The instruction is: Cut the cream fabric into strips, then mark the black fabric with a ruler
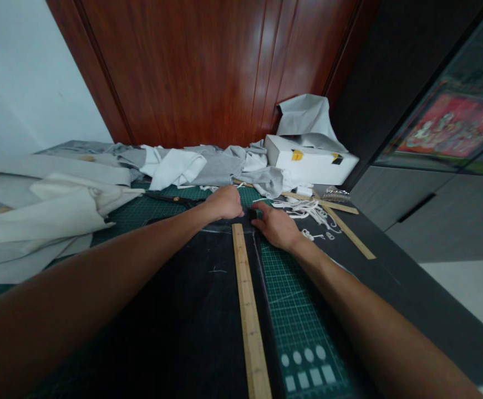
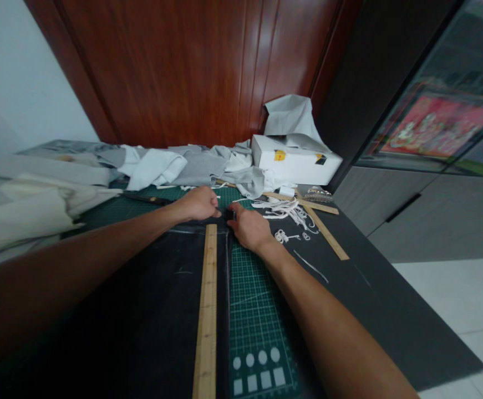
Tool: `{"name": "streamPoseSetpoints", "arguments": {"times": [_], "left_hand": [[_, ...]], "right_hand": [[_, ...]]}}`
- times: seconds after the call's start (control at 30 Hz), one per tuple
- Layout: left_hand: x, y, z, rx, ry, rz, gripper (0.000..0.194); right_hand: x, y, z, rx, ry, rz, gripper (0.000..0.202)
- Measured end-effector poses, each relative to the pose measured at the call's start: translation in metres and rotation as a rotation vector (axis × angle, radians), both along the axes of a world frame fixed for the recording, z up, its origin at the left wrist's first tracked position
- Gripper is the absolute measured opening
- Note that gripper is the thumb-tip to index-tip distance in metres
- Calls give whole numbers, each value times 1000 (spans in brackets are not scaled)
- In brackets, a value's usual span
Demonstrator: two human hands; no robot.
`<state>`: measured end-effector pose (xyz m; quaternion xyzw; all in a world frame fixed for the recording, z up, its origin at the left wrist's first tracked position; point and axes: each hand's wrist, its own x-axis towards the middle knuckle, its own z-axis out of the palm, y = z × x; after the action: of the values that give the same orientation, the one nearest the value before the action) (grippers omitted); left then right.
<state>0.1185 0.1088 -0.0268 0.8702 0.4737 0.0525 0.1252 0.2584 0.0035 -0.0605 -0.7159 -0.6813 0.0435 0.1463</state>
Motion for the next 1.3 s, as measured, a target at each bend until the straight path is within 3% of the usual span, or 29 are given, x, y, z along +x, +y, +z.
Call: {"name": "streamPoseSetpoints", "arguments": {"times": [0.3,0.43,0.57,0.73,0.97,1.2,1.3], "left_hand": [[6,-6,1,80,100,26,36],[5,-2,-4,119,55,-67,38],[0,5,-13,174,-47,-224,19],[-15,6,-19,222,-127,-302,28],[-30,2,-14,176,-82,-327,16],[-43,-27,-2,160,-16,-452,19],[-59,-36,6,154,41,-414,18]], "right_hand": [[4,0,-4,14,-26,125,37],[4,0,-5,16,-37,136,38],[3,0,-4,11,-46,134,37],[3,0,-3,13,-51,131,36],[4,0,-4,10,-60,145,35],[2,-1,-4,10,-75,147,34],[2,-1,-3,13,-80,144,34]]}}
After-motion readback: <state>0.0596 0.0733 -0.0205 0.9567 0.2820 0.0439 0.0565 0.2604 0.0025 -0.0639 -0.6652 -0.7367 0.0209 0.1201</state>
